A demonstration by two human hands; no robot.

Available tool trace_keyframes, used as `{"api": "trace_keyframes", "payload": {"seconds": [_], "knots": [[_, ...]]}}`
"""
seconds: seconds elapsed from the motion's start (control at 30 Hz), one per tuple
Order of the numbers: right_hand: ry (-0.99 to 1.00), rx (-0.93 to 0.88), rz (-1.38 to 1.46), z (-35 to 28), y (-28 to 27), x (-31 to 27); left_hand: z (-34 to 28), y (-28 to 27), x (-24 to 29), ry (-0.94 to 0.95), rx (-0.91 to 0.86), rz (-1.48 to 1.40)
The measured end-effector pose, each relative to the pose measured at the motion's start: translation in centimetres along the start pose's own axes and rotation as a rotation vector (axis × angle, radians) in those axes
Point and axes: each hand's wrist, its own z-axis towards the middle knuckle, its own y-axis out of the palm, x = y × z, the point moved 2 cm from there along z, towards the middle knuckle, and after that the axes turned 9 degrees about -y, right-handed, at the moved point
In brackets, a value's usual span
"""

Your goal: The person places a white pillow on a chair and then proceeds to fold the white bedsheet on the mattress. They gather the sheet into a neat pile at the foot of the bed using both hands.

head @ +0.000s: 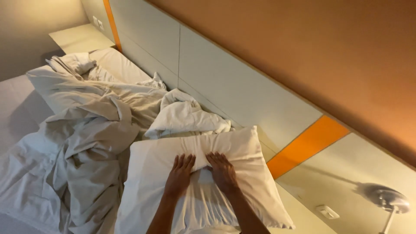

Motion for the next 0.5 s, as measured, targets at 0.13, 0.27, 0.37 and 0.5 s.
{"api": "trace_keyframes", "payload": {"seconds": [0.13, 0.27, 0.37, 0.5], "knots": [[0.034, 0.029, 0.019, -0.7, -3.2, -1.0, -0.1, -1.2, 2.3, 0.015, -0.026, 0.104], [0.039, 0.044, -0.01, -1.3, -5.5, -1.1, 0.3, -3.7, 5.2, 0.0, 0.037, 0.134], [0.026, 0.062, -0.022, -1.8, -7.8, -2.2, -0.5, -4.9, 7.0, -0.029, 0.076, 0.191], [0.009, 0.097, -0.032, -2.4, -9.9, -3.1, -1.0, -6.1, 8.4, 0.0, 0.125, 0.16]]}}
